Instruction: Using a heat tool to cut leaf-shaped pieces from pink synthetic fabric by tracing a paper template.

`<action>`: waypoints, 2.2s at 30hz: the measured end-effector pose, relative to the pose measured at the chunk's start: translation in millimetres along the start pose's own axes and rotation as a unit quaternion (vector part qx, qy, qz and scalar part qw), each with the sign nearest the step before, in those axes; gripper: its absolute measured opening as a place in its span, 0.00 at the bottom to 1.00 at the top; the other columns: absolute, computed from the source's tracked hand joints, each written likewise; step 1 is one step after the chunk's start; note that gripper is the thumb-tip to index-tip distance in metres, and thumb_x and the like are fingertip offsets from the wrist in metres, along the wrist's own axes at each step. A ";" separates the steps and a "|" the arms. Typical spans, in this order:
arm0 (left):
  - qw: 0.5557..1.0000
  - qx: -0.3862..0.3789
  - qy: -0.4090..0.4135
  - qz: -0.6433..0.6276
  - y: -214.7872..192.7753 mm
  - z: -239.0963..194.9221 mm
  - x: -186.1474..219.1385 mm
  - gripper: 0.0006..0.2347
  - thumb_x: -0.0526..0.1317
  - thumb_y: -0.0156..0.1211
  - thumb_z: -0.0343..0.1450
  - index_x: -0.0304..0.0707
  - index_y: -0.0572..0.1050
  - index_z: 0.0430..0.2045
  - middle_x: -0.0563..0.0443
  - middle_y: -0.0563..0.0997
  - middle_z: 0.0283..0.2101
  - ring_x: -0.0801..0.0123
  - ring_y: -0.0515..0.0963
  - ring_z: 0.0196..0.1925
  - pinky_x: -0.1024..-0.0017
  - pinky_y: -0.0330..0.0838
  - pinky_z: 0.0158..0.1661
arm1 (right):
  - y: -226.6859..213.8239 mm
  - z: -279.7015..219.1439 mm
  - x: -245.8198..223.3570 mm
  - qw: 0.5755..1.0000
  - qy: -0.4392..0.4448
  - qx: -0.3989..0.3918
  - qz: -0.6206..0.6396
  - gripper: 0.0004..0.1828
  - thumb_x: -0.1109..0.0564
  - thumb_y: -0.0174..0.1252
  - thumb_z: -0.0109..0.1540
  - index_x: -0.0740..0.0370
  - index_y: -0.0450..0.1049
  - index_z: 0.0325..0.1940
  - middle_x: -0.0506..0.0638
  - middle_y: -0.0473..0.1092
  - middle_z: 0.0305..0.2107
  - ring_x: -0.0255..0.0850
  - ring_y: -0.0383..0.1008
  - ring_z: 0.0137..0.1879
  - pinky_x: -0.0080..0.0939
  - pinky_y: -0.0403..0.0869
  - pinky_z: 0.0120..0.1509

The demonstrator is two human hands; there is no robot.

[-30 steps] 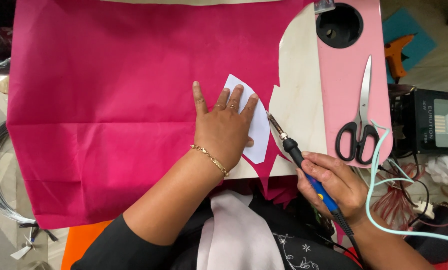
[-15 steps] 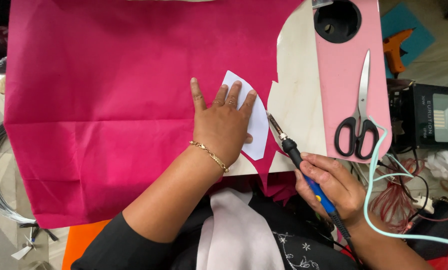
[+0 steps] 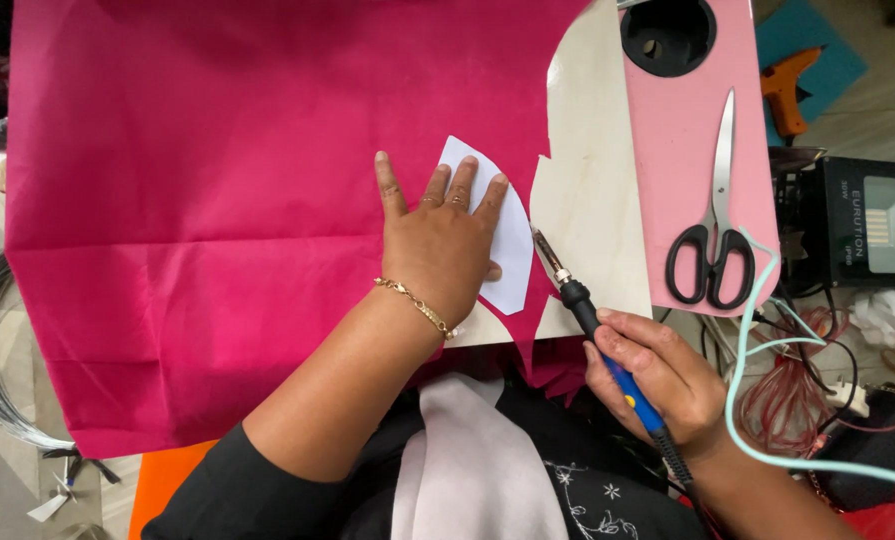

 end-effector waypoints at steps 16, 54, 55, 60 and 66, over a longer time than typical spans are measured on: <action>0.998 0.063 0.009 0.007 -0.9 -1.8 1.5 0.36 0.58 0.60 0.57 0.58 0.53 0.61 0.51 0.55 0.66 0.58 0.56 0.66 0.29 0.24 0.57 | -1.4 -5.7 -5.9 1.000 -0.016 0.004 -0.010 0.07 0.68 0.61 0.54 0.74 0.72 0.35 0.67 0.71 0.35 0.49 0.77 0.40 0.41 0.79 0.48; 0.993 0.102 0.060 0.024 14.6 -16.2 19.0 0.29 0.60 0.47 0.64 0.65 0.53 0.61 0.34 0.54 0.65 0.40 0.54 0.65 0.24 0.30 0.54 | -3.8 -8.5 -22.4 0.999 -0.026 0.014 -0.037 0.06 0.69 0.61 0.55 0.73 0.72 0.34 0.66 0.71 0.34 0.49 0.76 0.39 0.40 0.79 0.46; 0.993 0.102 0.061 0.024 14.4 -16.4 19.4 0.29 0.60 0.47 0.64 0.65 0.53 0.61 0.34 0.54 0.65 0.40 0.54 0.65 0.24 0.30 0.54 | -4.3 -7.7 -23.7 0.999 -0.025 0.014 -0.038 0.06 0.69 0.61 0.55 0.73 0.72 0.34 0.66 0.71 0.34 0.49 0.76 0.39 0.40 0.79 0.46; 0.992 0.117 0.054 0.014 13.3 -17.0 19.0 0.29 0.60 0.48 0.63 0.64 0.55 0.59 0.35 0.55 0.65 0.41 0.55 0.65 0.24 0.31 0.54 | -4.7 -8.2 -26.7 0.999 -0.025 0.009 -0.039 0.06 0.69 0.60 0.55 0.74 0.72 0.35 0.66 0.71 0.34 0.50 0.76 0.38 0.40 0.79 0.46; 0.995 0.080 0.051 0.019 10.8 -17.4 19.6 0.28 0.60 0.46 0.64 0.64 0.53 0.60 0.35 0.53 0.66 0.41 0.54 0.66 0.23 0.29 0.54 | -3.9 -11.9 -29.7 0.999 -0.027 0.006 -0.047 0.07 0.68 0.60 0.55 0.74 0.72 0.36 0.66 0.71 0.34 0.50 0.76 0.38 0.40 0.79 0.46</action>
Point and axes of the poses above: each hand's wrist, its own z-axis towards the middle knuckle, its own y-axis out of the palm, x = y × z, the point moved 8 cm from there along z, towards the middle knuckle
